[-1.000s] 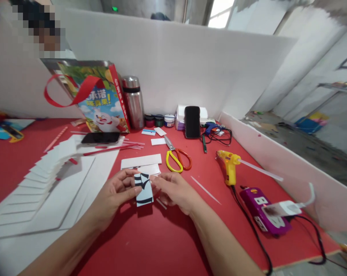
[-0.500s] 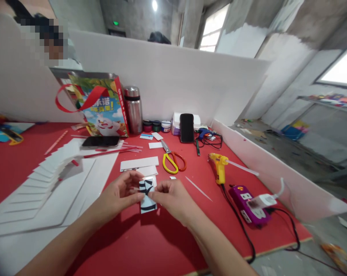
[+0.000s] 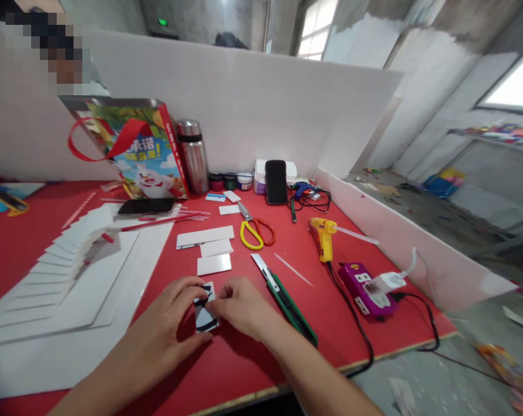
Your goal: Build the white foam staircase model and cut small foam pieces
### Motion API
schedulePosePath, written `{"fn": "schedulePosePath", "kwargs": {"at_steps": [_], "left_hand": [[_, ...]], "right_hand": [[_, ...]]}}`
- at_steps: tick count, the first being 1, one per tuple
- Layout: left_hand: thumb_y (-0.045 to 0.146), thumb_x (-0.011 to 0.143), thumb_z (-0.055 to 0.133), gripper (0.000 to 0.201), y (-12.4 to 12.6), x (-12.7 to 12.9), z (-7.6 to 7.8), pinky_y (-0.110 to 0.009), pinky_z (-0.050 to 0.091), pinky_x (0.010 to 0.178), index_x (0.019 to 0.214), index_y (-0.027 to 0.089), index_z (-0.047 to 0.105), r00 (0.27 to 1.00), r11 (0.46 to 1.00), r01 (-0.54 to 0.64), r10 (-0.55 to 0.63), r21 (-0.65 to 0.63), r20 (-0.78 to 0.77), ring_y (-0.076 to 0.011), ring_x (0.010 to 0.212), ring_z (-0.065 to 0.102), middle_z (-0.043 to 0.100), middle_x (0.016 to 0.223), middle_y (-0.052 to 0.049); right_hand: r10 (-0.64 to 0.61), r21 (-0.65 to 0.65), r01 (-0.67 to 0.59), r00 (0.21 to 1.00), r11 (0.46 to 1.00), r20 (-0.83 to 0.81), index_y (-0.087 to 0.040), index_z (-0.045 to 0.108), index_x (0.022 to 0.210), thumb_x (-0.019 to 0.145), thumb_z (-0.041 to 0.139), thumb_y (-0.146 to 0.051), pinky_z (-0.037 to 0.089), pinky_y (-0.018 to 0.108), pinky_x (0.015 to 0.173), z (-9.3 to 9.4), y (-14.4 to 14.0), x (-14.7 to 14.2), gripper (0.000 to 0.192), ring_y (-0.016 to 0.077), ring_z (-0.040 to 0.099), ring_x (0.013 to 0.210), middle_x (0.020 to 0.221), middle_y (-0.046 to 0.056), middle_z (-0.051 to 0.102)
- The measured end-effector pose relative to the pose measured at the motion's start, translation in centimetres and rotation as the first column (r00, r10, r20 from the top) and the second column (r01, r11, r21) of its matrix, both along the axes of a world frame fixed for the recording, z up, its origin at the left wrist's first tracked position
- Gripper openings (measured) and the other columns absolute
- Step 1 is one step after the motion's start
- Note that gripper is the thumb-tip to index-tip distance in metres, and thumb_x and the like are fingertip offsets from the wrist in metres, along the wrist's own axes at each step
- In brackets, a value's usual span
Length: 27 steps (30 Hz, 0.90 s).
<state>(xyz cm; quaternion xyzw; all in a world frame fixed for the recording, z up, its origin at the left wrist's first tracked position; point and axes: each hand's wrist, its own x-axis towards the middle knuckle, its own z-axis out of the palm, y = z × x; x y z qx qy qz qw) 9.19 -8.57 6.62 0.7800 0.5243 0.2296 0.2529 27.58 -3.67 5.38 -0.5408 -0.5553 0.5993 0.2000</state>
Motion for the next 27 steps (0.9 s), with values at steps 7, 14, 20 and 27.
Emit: {"fn": "schedulePosePath", "kwargs": {"at_steps": [7, 14, 20, 27], "left_hand": [[0.026, 0.084, 0.069, 0.029, 0.0, 0.5, -0.1, -0.051, 0.051, 0.098, 0.110, 0.021, 0.057, 1.000, 1.000, 0.001, -0.001, 0.028, -0.001, -0.0324, 0.117, 0.057, 0.059, 0.126, -0.014], [0.020, 0.082, 0.069, 0.024, 0.1, 0.9, -0.5, -0.052, 0.052, 0.095, 0.104, 0.019, 0.059, 0.999, 0.997, 0.002, 0.002, 0.081, -0.052, -0.0328, 0.111, 0.058, 0.060, 0.122, -0.014], [0.023, 0.088, 0.067, 0.020, -0.1, 0.9, -0.4, -0.053, 0.052, 0.097, 0.107, 0.019, 0.062, 0.992, 0.995, 0.025, -0.013, 0.092, -0.124, -0.0328, 0.116, 0.056, 0.060, 0.126, -0.014], [0.031, 0.092, 0.063, 0.021, -0.4, 0.5, -0.8, -0.053, 0.055, 0.094, 0.111, 0.022, 0.063, 0.986, 0.984, 0.041, -0.012, 0.172, -0.167, -0.0329, 0.118, 0.058, 0.060, 0.132, -0.014]], "right_hand": [[0.116, 0.071, -0.133, 0.972, 0.989, 0.205, -0.020, 0.056, 0.061, 0.073, 0.066, -0.027, 0.028, 0.025, 0.049, 0.2, 0.7, -0.1, 0.017, 0.0110, 0.044, 0.053, 0.053, -0.003, 0.051], [0.151, 0.225, -0.308, 0.838, 0.924, 0.524, -0.021, 0.055, 0.060, 0.076, 0.071, -0.030, 0.024, 0.031, 0.057, 4.3, 0.9, 0.5, 0.025, 0.0176, 0.052, 0.064, 0.063, 0.003, 0.060], [-0.037, 0.343, -0.364, 0.638, 0.866, 0.769, -0.020, 0.064, 0.077, 0.096, 0.054, -0.039, 0.029, 0.029, 0.058, 6.9, -0.3, 3.6, 0.028, 0.0207, 0.064, 0.072, 0.076, 0.005, 0.071], [-0.168, 0.314, -0.430, 0.344, 0.846, 0.924, -0.014, 0.062, 0.107, 0.098, 0.054, -0.037, 0.037, 0.033, 0.065, 5.4, -1.7, 6.9, 0.026, 0.0308, 0.070, 0.091, 0.102, 0.014, 0.069]]}}
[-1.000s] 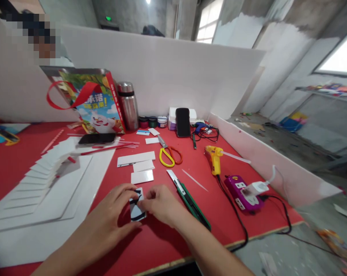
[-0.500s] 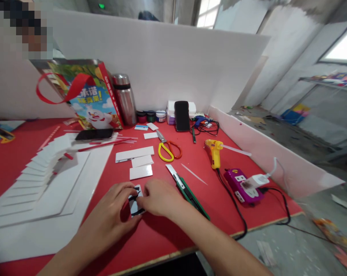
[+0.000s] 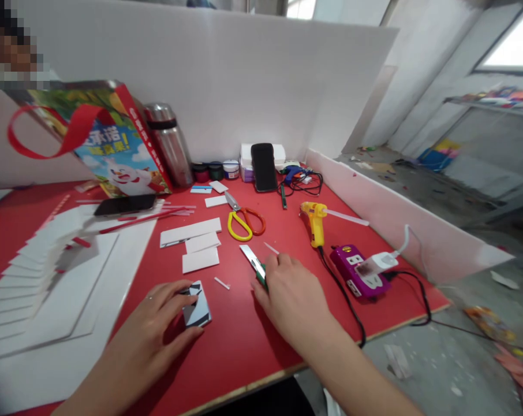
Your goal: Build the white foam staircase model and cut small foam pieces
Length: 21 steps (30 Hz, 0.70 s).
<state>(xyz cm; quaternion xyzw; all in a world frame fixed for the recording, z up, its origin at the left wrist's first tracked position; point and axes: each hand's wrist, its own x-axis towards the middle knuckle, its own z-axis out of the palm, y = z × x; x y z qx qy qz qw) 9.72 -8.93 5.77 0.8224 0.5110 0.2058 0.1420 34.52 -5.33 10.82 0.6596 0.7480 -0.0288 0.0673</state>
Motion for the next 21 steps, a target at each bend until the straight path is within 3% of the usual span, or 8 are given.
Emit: {"fn": "schedulePosePath", "kwargs": {"at_steps": [6, 10, 15, 21], "left_hand": [[0.034, 0.093, 0.061, 0.026, 0.1, -0.1, 0.0, -0.053, 0.056, 0.093, 0.116, 0.022, 0.061, 0.999, 0.998, 0.028, -0.025, 0.062, -0.046, -0.0328, 0.117, 0.059, 0.060, 0.131, -0.014], [0.032, 0.093, 0.061, 0.025, 0.0, 0.0, -0.4, -0.052, 0.055, 0.095, 0.116, 0.021, 0.061, 0.998, 0.996, 0.030, -0.025, 0.087, -0.054, -0.0335, 0.121, 0.056, 0.057, 0.134, -0.016], [0.028, 0.092, 0.061, 0.022, 0.1, -0.1, -0.6, -0.052, 0.056, 0.093, 0.112, 0.019, 0.063, 0.998, 0.993, 0.049, -0.043, 0.107, -0.051, -0.0339, 0.119, 0.056, 0.055, 0.134, -0.018], [0.027, 0.092, 0.059, 0.029, 0.1, 0.0, -0.8, -0.052, 0.058, 0.088, 0.119, 0.016, 0.061, 0.996, 0.989, 0.057, -0.046, 0.138, -0.080, -0.0351, 0.116, 0.057, 0.058, 0.131, -0.019]], "right_hand": [[-0.059, -0.108, 0.052, 0.996, 0.993, -0.063, -0.014, 0.059, 0.098, 0.093, 0.055, -0.027, 0.034, 0.032, 0.064, -1.1, 0.7, 0.8, 0.014, 0.0282, 0.069, 0.084, 0.092, 0.012, 0.068], [-0.163, -0.208, 0.111, 0.955, 0.972, -0.250, -0.019, 0.054, 0.086, 0.088, 0.057, -0.025, 0.032, 0.028, 0.059, -0.5, 0.6, 1.0, 0.007, 0.0218, 0.065, 0.073, 0.079, 0.005, 0.066], [-0.088, -0.311, -0.078, 0.870, 0.947, -0.486, -0.020, 0.055, 0.090, 0.094, 0.050, -0.026, 0.035, 0.027, 0.061, 0.2, -1.2, -0.3, 0.009, 0.0184, 0.064, 0.070, 0.079, 0.003, 0.069], [0.014, -0.375, -0.174, 0.919, 0.911, -0.394, -0.016, 0.064, 0.108, 0.097, 0.043, -0.018, 0.034, 0.030, 0.061, 1.1, -2.5, -4.2, 0.024, 0.0235, 0.073, 0.078, 0.091, 0.010, 0.076]]}}
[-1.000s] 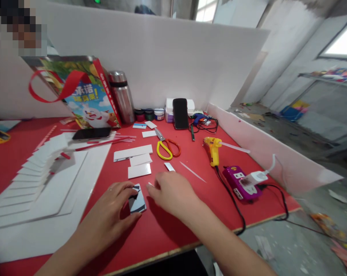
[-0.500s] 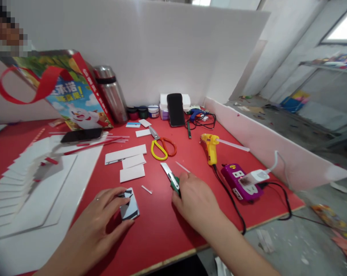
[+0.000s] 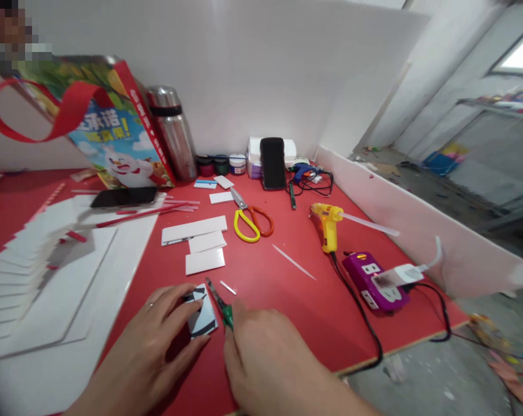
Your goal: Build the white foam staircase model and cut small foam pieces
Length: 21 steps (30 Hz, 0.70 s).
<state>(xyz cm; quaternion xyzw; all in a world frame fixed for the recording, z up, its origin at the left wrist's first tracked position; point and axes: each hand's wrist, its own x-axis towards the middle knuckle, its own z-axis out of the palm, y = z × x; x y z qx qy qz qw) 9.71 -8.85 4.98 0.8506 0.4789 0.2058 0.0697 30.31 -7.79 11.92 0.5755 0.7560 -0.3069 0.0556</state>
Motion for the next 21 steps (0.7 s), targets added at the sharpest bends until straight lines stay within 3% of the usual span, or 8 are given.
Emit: {"fn": "schedulePosePath", "kwargs": {"at_steps": [5, 11, 15, 21], "left_hand": [[0.032, 0.092, 0.061, 0.044, -0.1, 0.0, -0.5, -0.052, 0.058, 0.090, 0.131, 0.013, 0.054, 0.999, 0.999, -0.030, 0.029, 0.029, 0.018, -0.0355, 0.116, 0.057, 0.059, 0.129, -0.020], [0.026, 0.091, 0.060, 0.040, 0.1, 0.1, -0.5, -0.054, 0.057, 0.091, 0.129, 0.013, 0.057, 1.000, 1.000, -0.011, 0.010, 0.007, 0.016, -0.0369, 0.118, 0.056, 0.058, 0.130, -0.020], [0.024, 0.091, 0.060, 0.038, 0.1, 0.1, -0.3, -0.054, 0.056, 0.091, 0.128, 0.014, 0.059, 0.999, 1.000, -0.007, 0.007, -0.002, 0.039, -0.0350, 0.115, 0.057, 0.058, 0.129, -0.019], [0.024, 0.092, 0.060, 0.038, 0.1, 0.1, -0.2, -0.056, 0.056, 0.091, 0.128, 0.013, 0.058, 0.999, 1.000, -0.001, 0.003, -0.031, 0.045, -0.0356, 0.115, 0.056, 0.057, 0.128, -0.020]], "right_hand": [[0.069, 0.007, -0.070, 0.993, 0.998, 0.098, -0.013, 0.063, 0.120, 0.094, 0.044, -0.014, 0.037, 0.030, 0.057, 0.3, 0.3, -1.7, 0.033, 0.0258, 0.075, 0.078, 0.091, 0.013, 0.077], [0.094, 0.022, -0.097, 0.989, 0.995, 0.118, -0.010, 0.059, 0.132, 0.093, 0.043, -0.015, 0.043, 0.028, 0.058, 0.6, 0.6, -2.1, 0.041, 0.0249, 0.076, 0.079, 0.097, 0.015, 0.078], [0.117, 0.011, -0.121, 0.974, 0.993, 0.195, -0.004, 0.048, 0.145, 0.089, 0.046, -0.010, 0.045, 0.029, 0.062, 0.6, 0.6, -2.2, 0.056, 0.0283, 0.076, 0.086, 0.098, 0.018, 0.077], [0.105, -0.029, -0.102, 0.980, 0.994, 0.171, -0.004, 0.048, 0.145, 0.090, 0.045, -0.008, 0.045, 0.030, 0.062, 1.3, 0.8, -2.9, 0.055, 0.0280, 0.076, 0.085, 0.097, 0.016, 0.077]]}}
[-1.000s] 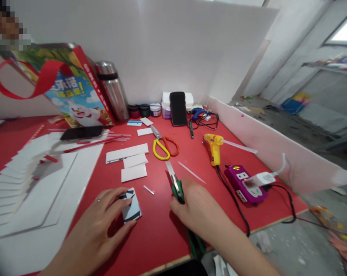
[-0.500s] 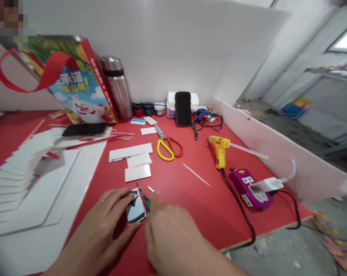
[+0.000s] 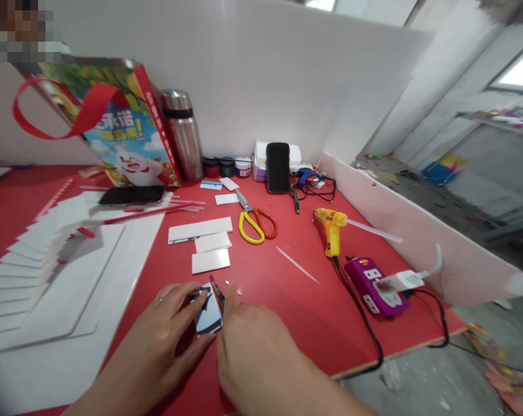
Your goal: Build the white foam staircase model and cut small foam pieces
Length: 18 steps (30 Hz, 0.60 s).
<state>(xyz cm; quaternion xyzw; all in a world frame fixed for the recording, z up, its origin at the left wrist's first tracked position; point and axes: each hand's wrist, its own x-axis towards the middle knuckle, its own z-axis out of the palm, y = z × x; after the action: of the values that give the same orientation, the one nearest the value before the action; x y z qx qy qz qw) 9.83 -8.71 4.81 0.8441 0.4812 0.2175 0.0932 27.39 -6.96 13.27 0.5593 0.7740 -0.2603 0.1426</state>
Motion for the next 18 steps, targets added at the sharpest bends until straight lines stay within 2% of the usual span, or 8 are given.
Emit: {"fn": "schedulePosePath", "kwargs": {"at_steps": [5, 11, 18], "left_hand": [[0.023, 0.092, 0.058, 0.036, 0.00, 0.02, 0.06, -0.055, 0.055, 0.092, 0.127, 0.013, 0.058, 1.000, 1.000, -0.003, 0.003, -0.007, 0.005, -0.0354, 0.115, 0.056, 0.057, 0.128, -0.020], [0.020, 0.090, 0.060, 0.038, -0.03, 0.05, 0.29, -0.054, 0.055, 0.092, 0.128, 0.013, 0.057, 1.000, 0.999, 0.001, 0.000, -0.042, 0.008, -0.0342, 0.114, 0.056, 0.057, 0.128, -0.020], [0.020, 0.090, 0.061, 0.041, 0.12, 0.11, 0.06, -0.055, 0.055, 0.093, 0.129, 0.014, 0.055, 1.000, 0.999, -0.008, 0.009, -0.040, 0.013, -0.0350, 0.115, 0.055, 0.056, 0.128, -0.020]], "right_hand": [[0.014, -0.021, -0.013, 1.000, 1.000, 0.011, -0.006, 0.046, 0.146, 0.088, 0.047, -0.006, 0.045, 0.030, 0.063, 0.21, 0.02, -0.62, 0.058, 0.0283, 0.076, 0.089, 0.102, 0.015, 0.077], [0.063, 0.002, -0.064, 0.995, 0.998, 0.083, -0.004, 0.043, 0.149, 0.084, 0.052, -0.006, 0.045, 0.032, 0.059, 0.35, 0.28, -0.92, 0.065, 0.0301, 0.076, 0.084, 0.101, 0.015, 0.077], [0.076, 0.038, -0.079, 0.995, 0.996, 0.059, -0.003, 0.047, 0.146, 0.087, 0.051, -0.006, 0.050, 0.030, 0.062, 0.23, 0.24, -1.01, 0.059, 0.0277, 0.076, 0.084, 0.099, 0.017, 0.077]]}}
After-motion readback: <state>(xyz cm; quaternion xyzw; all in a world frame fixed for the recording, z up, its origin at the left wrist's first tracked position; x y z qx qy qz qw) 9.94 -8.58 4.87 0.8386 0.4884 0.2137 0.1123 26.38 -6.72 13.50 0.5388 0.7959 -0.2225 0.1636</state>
